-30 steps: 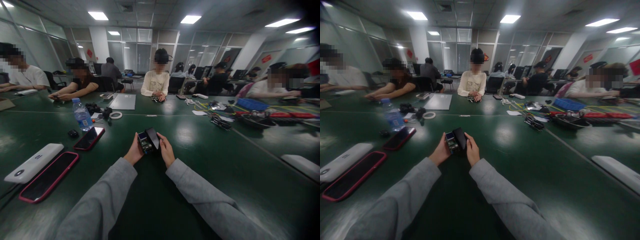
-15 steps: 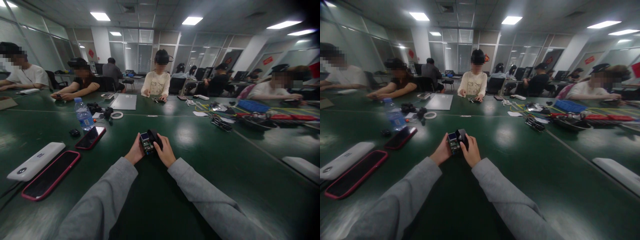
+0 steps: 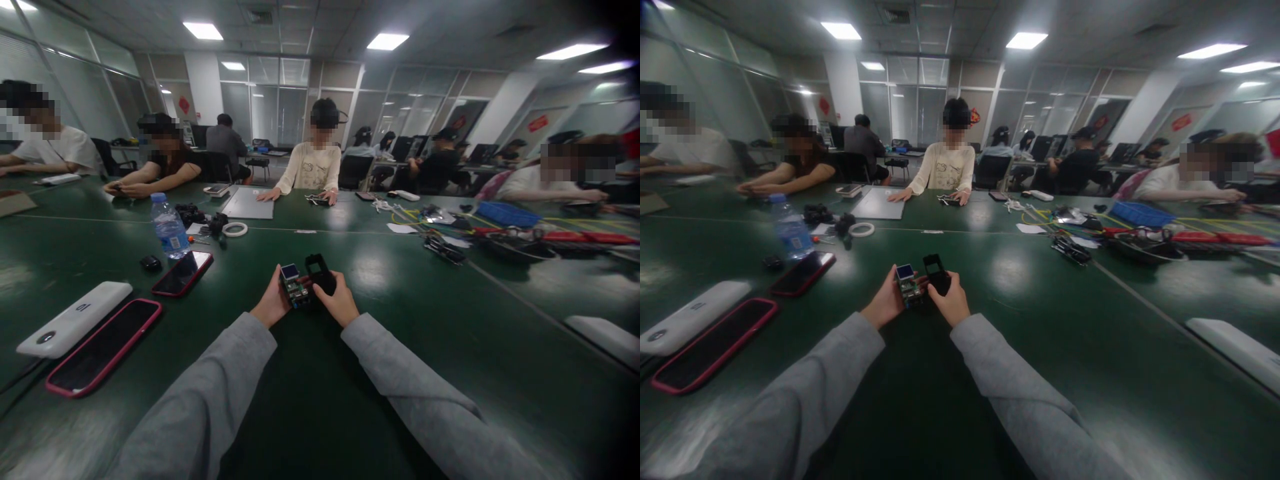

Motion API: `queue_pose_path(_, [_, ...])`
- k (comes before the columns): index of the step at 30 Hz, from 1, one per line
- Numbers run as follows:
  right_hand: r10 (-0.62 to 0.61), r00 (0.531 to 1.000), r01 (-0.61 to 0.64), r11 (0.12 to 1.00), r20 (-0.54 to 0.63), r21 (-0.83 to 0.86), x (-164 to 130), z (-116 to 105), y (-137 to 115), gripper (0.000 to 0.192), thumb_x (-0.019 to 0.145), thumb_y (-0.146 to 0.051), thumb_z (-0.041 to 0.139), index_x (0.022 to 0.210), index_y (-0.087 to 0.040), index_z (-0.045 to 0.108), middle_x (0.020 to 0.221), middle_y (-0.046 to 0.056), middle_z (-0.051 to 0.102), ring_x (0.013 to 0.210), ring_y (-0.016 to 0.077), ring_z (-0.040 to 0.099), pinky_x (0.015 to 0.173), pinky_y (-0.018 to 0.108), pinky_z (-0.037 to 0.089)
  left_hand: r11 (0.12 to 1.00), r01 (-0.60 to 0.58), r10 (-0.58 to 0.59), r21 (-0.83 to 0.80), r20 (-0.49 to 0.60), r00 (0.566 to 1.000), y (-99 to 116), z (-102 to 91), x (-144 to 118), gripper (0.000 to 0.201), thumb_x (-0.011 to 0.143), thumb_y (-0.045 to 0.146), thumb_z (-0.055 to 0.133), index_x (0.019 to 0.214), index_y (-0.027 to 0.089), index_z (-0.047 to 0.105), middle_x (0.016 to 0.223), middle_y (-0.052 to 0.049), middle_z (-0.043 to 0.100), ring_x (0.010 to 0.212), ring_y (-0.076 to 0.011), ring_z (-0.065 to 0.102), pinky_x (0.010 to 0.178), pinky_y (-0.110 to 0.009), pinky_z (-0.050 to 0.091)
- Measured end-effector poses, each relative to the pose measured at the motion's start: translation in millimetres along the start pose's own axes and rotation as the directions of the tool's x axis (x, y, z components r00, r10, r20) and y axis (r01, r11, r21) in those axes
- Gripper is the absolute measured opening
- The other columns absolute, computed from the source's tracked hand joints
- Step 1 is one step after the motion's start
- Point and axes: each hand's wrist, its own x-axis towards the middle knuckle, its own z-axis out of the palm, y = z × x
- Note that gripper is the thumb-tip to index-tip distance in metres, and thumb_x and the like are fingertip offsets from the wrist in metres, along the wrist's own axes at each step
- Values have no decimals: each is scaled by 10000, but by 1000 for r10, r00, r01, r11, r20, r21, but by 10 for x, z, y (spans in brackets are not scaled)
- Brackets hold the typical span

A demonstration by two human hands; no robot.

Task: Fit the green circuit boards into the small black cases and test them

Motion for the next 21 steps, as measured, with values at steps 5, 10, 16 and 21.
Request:
queue_pose_path(5, [-136, 987, 125, 983, -84, -132, 15, -24, 0, 473, 728, -414, 595, 1086, -122, 495, 1021, 132, 573, 968, 246, 565, 848, 414, 465, 1000, -3, 3, -6, 20, 1000, -8, -31, 24, 557, 806, 613, 428, 1051, 136, 579, 1070, -148, 644, 939, -238, 637, 804, -365, 490])
queue_pose_path(10, [-77, 994, 66, 988, -77, -139, 32, -40, 25, 504, 766, -389, 541, 1182, -120, 444, 1058, 124, 570, 946, 236, 574, 841, 412, 474, 999, -15, 16, -31, 20, 1000, -2, -48, 36, 539, 805, 607, 438, 1046, 141, 564, 1106, -157, 628, 979, -247, 623, 805, -379, 492])
queue_pose_path(16, [-192, 981, 186, 970, -27, -157, 21, -2, 60, 621, 740, -326, 565, 1290, -111, 371, 1212, 146, 502, 1112, 244, 504, 946, 409, 427, 999, 0, 1, -44, 16, 1000, 4, -37, 33, 528, 806, 605, 438, 1049, 150, 553, 1147, -158, 608, 1014, -254, 609, 806, -384, 492])
queue_pose_path(21, [-148, 986, 133, 975, -75, -180, 63, -48, 164, 611, 763, -373, 540, 1291, -106, 386, 1194, 153, 524, 1069, 250, 536, 911, 413, 446, 997, -14, 19, -80, 59, 998, -1, -42, 30, 537, 817, 591, 432, 1076, 132, 536, 1193, -171, 580, 1058, -264, 586, 809, -377, 492])
